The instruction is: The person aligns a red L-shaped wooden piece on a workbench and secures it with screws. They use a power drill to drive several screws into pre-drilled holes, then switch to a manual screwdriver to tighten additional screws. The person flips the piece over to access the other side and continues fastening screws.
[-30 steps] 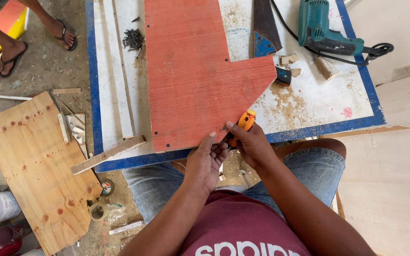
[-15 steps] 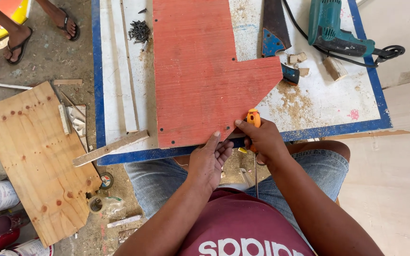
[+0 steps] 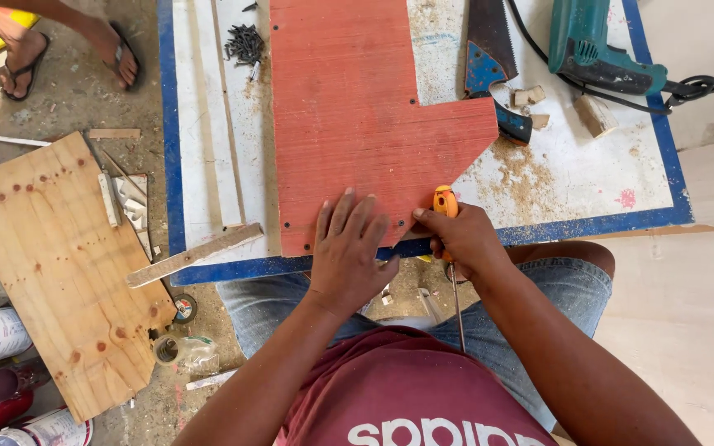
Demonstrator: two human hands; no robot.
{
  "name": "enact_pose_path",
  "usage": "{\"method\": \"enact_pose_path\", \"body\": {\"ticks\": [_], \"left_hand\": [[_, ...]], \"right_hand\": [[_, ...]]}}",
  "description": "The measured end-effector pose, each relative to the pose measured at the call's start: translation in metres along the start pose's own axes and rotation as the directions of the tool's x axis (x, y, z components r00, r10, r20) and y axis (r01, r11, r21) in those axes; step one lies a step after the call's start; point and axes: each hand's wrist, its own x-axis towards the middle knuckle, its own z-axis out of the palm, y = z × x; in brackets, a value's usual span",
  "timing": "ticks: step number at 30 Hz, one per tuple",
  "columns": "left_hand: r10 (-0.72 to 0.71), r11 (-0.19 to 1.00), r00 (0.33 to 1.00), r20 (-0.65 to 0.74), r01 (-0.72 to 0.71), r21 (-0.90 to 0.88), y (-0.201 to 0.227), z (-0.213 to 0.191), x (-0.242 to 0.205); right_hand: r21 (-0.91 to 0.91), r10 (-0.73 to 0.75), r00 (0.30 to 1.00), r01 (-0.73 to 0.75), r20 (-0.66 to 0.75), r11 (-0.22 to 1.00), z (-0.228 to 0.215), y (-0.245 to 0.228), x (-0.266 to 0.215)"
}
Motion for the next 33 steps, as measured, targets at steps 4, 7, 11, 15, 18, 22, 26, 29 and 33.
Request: {"method": "enact_pose_path", "body": {"ticks": [4, 7, 11, 15, 18, 22, 26, 29, 33], "left_hand": [[0.053, 0.996, 0.992, -0.111, -0.044, 0.079, -0.003, 0.015, -0.006], [0.063, 0.993, 0.988, -0.143, -0.048, 0.105, -0.004, 0.018, -0.007], [0.057, 0.993, 0.988, -0.147, -0.040, 0.112, 0.000, 0.014, -0.007], [0.055, 0.991, 0.977, -0.208, -0.029, 0.127, -0.004, 0.027, -0.010], [0.084, 0.990, 0.964, -0.252, -0.052, 0.130, -0.006, 0.033, -0.013], [0.119, 0.984, 0.953, -0.279, -0.075, 0.162, -0.006, 0.036, -0.013], [0.153, 0.980, 0.949, -0.275, -0.109, 0.167, -0.009, 0.038, -0.016], [0.149, 0.981, 0.944, -0.294, -0.105, 0.160, -0.009, 0.036, -0.016], [0.131, 0.984, 0.943, -0.306, -0.087, 0.155, -0.008, 0.039, -0.015]], "right_hand": [[-0.094, 0.022, 1.000, -0.024, -0.013, 0.995, 0.002, -0.025, -0.020], [-0.113, 0.033, 0.999, -0.035, -0.017, 0.993, -0.004, -0.013, -0.005], [-0.262, -0.008, 1.000, 0.016, 0.030, 0.965, -0.008, -0.015, 0.002], [-0.141, 0.087, 0.996, -0.084, 0.013, 0.987, 0.005, -0.029, -0.017], [-0.072, 0.103, 0.994, -0.101, 0.027, 0.992, 0.006, -0.018, -0.013], [-0.039, 0.044, 0.998, -0.043, 0.048, 0.998, 0.004, -0.002, -0.002], [-0.046, 0.055, 0.995, -0.051, 0.087, 0.998, 0.001, -0.011, -0.009], [0.003, 0.069, 0.992, -0.069, 0.107, 0.998, -0.014, -0.031, -0.020], [-0.084, -0.313, 0.922, 0.339, 0.228, 0.937, -0.026, -0.062, -0.029]]}}
